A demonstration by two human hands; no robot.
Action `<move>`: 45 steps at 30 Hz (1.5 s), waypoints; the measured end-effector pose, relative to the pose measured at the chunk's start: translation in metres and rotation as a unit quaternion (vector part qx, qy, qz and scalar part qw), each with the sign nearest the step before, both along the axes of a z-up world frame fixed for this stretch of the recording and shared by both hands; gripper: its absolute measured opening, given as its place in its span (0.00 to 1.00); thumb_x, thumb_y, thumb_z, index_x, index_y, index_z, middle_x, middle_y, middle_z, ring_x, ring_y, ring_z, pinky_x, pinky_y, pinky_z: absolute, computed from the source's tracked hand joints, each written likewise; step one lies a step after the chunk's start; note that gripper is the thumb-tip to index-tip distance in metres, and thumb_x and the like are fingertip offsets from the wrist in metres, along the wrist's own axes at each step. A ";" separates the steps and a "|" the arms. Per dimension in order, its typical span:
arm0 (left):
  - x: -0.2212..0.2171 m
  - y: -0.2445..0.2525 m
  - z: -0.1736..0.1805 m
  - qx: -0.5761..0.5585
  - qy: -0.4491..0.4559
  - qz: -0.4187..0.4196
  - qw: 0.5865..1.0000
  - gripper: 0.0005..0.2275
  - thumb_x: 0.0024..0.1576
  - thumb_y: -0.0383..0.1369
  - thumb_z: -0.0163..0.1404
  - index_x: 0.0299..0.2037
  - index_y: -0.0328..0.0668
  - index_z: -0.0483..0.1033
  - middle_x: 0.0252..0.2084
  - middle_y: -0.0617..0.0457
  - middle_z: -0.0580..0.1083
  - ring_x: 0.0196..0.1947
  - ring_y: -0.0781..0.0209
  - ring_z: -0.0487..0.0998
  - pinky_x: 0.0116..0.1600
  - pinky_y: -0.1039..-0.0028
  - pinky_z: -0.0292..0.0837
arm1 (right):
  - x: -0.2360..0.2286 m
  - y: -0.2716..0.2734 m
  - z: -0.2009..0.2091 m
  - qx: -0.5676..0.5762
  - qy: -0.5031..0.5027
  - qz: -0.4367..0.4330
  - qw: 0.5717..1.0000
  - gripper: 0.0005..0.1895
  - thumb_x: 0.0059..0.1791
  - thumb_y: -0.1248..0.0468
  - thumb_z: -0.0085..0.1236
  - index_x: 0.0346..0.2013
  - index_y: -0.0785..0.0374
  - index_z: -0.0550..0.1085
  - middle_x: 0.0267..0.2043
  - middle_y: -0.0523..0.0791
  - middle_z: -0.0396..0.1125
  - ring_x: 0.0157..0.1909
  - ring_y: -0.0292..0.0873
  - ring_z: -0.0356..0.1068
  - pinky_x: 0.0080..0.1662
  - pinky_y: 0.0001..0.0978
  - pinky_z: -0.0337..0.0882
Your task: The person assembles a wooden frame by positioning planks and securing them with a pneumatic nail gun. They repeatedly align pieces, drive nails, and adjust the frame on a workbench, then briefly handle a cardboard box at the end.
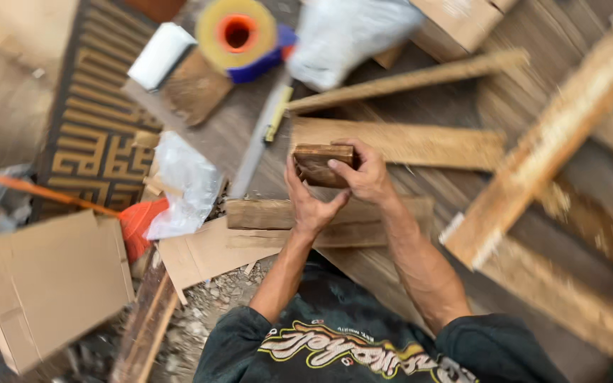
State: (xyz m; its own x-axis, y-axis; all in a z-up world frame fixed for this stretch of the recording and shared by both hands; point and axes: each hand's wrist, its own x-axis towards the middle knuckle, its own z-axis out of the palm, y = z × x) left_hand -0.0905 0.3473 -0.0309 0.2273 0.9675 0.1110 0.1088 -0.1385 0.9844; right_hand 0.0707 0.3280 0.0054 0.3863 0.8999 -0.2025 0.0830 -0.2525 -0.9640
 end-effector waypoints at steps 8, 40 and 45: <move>0.089 -0.096 0.087 -0.050 -0.094 -0.339 0.935 0.22 0.59 0.32 0.56 0.62 0.33 0.64 0.50 0.43 0.67 0.50 0.44 0.77 0.51 0.56 0.79 | 0.049 -0.211 0.119 0.070 -0.066 -0.254 0.962 0.19 0.45 0.68 0.71 0.49 0.66 0.76 0.38 0.49 0.73 0.43 0.38 0.71 0.47 0.34 0.75; 0.196 -0.495 -0.087 -0.080 0.056 -0.450 0.888 0.17 0.66 0.33 0.47 0.62 0.34 0.66 0.55 0.36 0.67 0.58 0.33 0.72 0.52 0.49 0.79 | 0.123 -0.647 -0.064 0.105 -0.032 -0.412 0.904 0.25 0.52 0.64 0.64 0.59 0.69 0.66 0.51 0.54 0.66 0.55 0.51 0.69 0.50 0.50 0.76; 0.198 -0.482 -0.064 -0.144 0.005 -0.416 0.898 0.14 0.66 0.31 0.49 0.60 0.37 0.70 0.55 0.44 0.69 0.60 0.53 0.72 0.54 0.55 0.78 | 0.126 -0.627 -0.067 0.104 -0.049 -0.388 0.914 0.26 0.52 0.60 0.64 0.59 0.69 0.67 0.51 0.55 0.66 0.56 0.54 0.70 0.50 0.51 0.76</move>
State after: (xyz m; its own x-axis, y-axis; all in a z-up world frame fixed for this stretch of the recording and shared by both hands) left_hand 0.1070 -0.1347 -0.0944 0.8848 0.4497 -0.1223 0.0940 0.0848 0.9920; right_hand 0.1962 -0.2995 -0.0614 0.9320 0.3622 0.0120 0.0454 -0.0839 -0.9954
